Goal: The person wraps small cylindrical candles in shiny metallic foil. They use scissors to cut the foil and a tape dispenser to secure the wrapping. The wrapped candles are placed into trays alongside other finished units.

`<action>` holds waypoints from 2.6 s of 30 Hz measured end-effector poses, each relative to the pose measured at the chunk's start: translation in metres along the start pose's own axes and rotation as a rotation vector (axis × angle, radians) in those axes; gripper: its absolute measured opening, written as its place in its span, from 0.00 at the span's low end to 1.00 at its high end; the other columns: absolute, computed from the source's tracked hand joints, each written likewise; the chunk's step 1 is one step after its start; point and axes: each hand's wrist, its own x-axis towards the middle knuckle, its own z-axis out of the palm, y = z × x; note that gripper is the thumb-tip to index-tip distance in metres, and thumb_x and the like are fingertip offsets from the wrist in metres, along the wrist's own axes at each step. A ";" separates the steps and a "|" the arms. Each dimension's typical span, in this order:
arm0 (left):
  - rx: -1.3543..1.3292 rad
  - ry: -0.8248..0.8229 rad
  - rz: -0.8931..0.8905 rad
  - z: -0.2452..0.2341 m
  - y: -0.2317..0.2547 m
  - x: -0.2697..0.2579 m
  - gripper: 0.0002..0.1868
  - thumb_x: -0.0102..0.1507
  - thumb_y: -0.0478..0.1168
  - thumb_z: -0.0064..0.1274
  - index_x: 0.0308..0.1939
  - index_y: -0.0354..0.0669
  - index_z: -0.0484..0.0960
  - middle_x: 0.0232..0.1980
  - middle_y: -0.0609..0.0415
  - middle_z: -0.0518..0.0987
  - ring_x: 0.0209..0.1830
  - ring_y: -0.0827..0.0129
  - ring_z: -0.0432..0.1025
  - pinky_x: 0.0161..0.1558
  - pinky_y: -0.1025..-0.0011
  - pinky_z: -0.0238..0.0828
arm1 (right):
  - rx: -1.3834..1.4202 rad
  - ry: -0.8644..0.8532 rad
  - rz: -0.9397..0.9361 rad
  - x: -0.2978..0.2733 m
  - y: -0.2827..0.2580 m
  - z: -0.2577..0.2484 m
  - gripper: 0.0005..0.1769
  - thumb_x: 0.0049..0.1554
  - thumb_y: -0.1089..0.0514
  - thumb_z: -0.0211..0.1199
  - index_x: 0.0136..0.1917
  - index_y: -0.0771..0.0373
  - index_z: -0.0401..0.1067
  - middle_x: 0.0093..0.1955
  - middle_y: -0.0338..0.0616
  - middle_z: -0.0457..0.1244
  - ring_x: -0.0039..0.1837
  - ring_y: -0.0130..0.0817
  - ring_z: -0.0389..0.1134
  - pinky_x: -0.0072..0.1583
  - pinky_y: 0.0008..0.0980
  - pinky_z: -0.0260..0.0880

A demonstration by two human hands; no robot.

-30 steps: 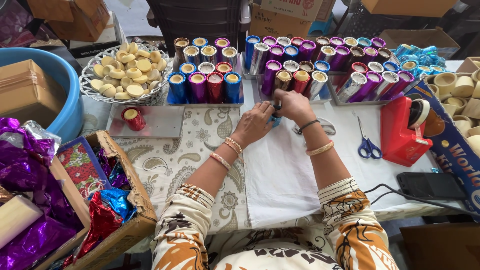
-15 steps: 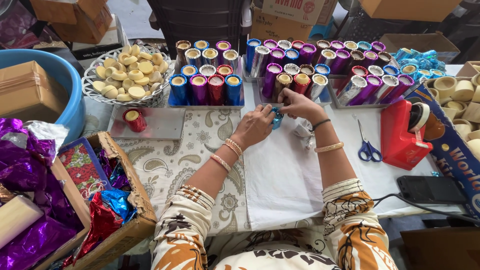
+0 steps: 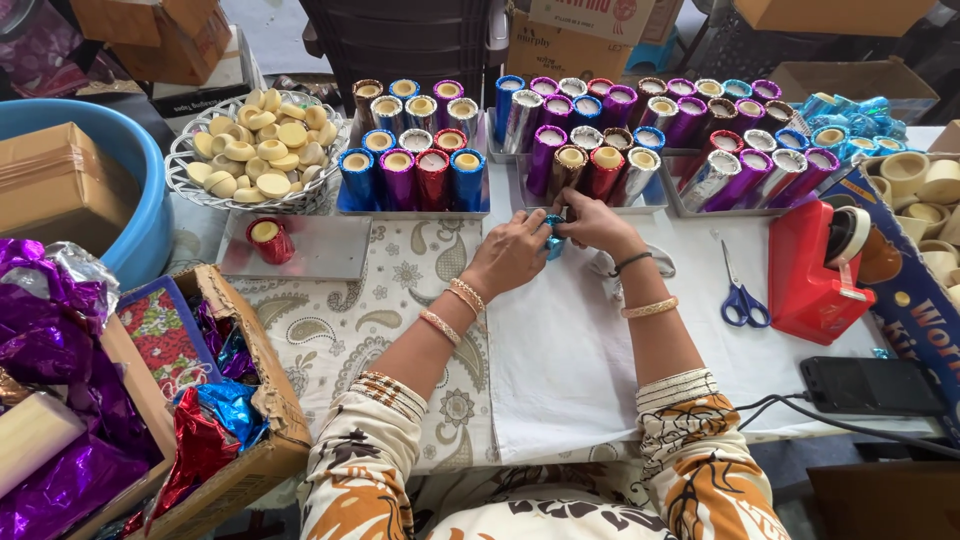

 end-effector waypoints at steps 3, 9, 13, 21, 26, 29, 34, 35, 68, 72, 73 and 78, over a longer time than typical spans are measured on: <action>-0.015 -0.025 -0.029 -0.006 0.000 0.002 0.16 0.57 0.39 0.60 0.46 0.35 0.78 0.56 0.44 0.75 0.50 0.51 0.73 0.48 0.57 0.75 | 0.034 -0.025 0.034 -0.002 0.001 -0.005 0.19 0.53 0.58 0.65 0.57 0.58 0.66 0.35 0.38 0.62 0.33 0.25 0.62 0.35 0.28 0.63; -0.111 -0.008 -0.114 -0.010 0.001 0.006 0.23 0.58 0.39 0.59 0.55 0.40 0.71 0.52 0.48 0.76 0.51 0.53 0.74 0.50 0.58 0.75 | 0.343 -0.121 0.050 -0.004 0.009 -0.015 0.15 0.60 0.51 0.65 0.57 0.56 0.67 0.36 0.34 0.59 0.34 0.23 0.61 0.35 0.25 0.58; -0.189 0.073 -0.167 -0.006 -0.007 0.005 0.26 0.57 0.39 0.59 0.56 0.42 0.68 0.51 0.46 0.76 0.53 0.51 0.74 0.50 0.58 0.74 | 0.243 0.024 -0.016 0.001 0.008 -0.008 0.11 0.63 0.51 0.61 0.55 0.58 0.73 0.37 0.34 0.63 0.35 0.21 0.63 0.36 0.25 0.63; -0.373 -0.028 -0.357 -0.004 -0.007 0.005 0.25 0.58 0.38 0.58 0.56 0.43 0.65 0.47 0.45 0.79 0.46 0.51 0.76 0.49 0.56 0.75 | 0.122 0.091 -0.154 -0.006 -0.003 -0.001 0.14 0.63 0.53 0.59 0.58 0.58 0.79 0.44 0.34 0.70 0.41 0.20 0.67 0.41 0.24 0.69; -0.336 0.064 -0.275 -0.006 0.002 0.004 0.28 0.57 0.36 0.57 0.59 0.45 0.66 0.50 0.42 0.81 0.47 0.46 0.77 0.46 0.54 0.76 | 0.027 0.102 -0.392 0.008 0.019 0.004 0.12 0.57 0.58 0.69 0.53 0.65 0.78 0.47 0.37 0.71 0.47 0.24 0.69 0.51 0.28 0.72; -0.274 0.068 -0.216 0.007 -0.001 0.000 0.29 0.58 0.36 0.54 0.62 0.43 0.64 0.48 0.39 0.80 0.48 0.44 0.76 0.45 0.53 0.76 | -0.019 0.132 -0.368 0.014 0.030 0.005 0.12 0.56 0.59 0.71 0.52 0.67 0.78 0.44 0.40 0.70 0.46 0.24 0.68 0.50 0.29 0.72; -0.186 0.023 -0.212 0.005 0.001 0.000 0.28 0.59 0.37 0.54 0.62 0.41 0.63 0.43 0.39 0.79 0.44 0.44 0.76 0.45 0.51 0.75 | -0.017 0.145 -0.317 0.016 0.025 0.011 0.12 0.54 0.62 0.71 0.52 0.68 0.78 0.41 0.41 0.70 0.43 0.23 0.67 0.48 0.29 0.72; -0.168 0.018 -0.213 0.004 0.001 0.002 0.28 0.58 0.38 0.54 0.60 0.41 0.63 0.41 0.40 0.79 0.43 0.44 0.76 0.43 0.51 0.75 | -0.032 0.159 -0.291 0.014 0.023 0.010 0.12 0.54 0.63 0.70 0.52 0.68 0.78 0.41 0.41 0.70 0.43 0.24 0.67 0.47 0.29 0.71; 0.593 0.016 -1.479 -0.198 -0.295 -0.103 0.20 0.64 0.45 0.52 0.58 0.45 0.79 0.67 0.42 0.72 0.70 0.43 0.60 0.68 0.41 0.52 | 0.060 0.059 -0.268 -0.004 -0.003 0.006 0.11 0.55 0.63 0.68 0.53 0.64 0.79 0.49 0.38 0.72 0.50 0.26 0.71 0.54 0.32 0.73; 0.594 0.076 -1.490 -0.198 -0.313 -0.106 0.29 0.57 0.45 0.57 0.63 0.44 0.75 0.64 0.43 0.74 0.68 0.43 0.62 0.70 0.40 0.46 | 0.042 0.059 -0.274 -0.003 -0.002 0.005 0.10 0.56 0.63 0.68 0.52 0.63 0.79 0.49 0.39 0.72 0.50 0.27 0.70 0.54 0.32 0.72; 0.600 0.122 -1.477 -0.198 -0.316 -0.107 0.28 0.58 0.46 0.56 0.61 0.43 0.75 0.63 0.41 0.74 0.67 0.42 0.62 0.67 0.39 0.46 | 0.042 0.057 -0.283 -0.003 -0.001 0.006 0.10 0.56 0.63 0.67 0.52 0.63 0.79 0.49 0.38 0.72 0.50 0.27 0.70 0.54 0.32 0.72; 0.606 0.194 -1.455 -0.193 -0.331 -0.114 0.22 0.59 0.48 0.56 0.55 0.44 0.79 0.63 0.39 0.73 0.65 0.40 0.62 0.64 0.38 0.45 | 0.032 0.057 -0.282 -0.003 -0.003 0.006 0.10 0.56 0.63 0.67 0.52 0.63 0.79 0.50 0.38 0.72 0.51 0.27 0.70 0.55 0.32 0.72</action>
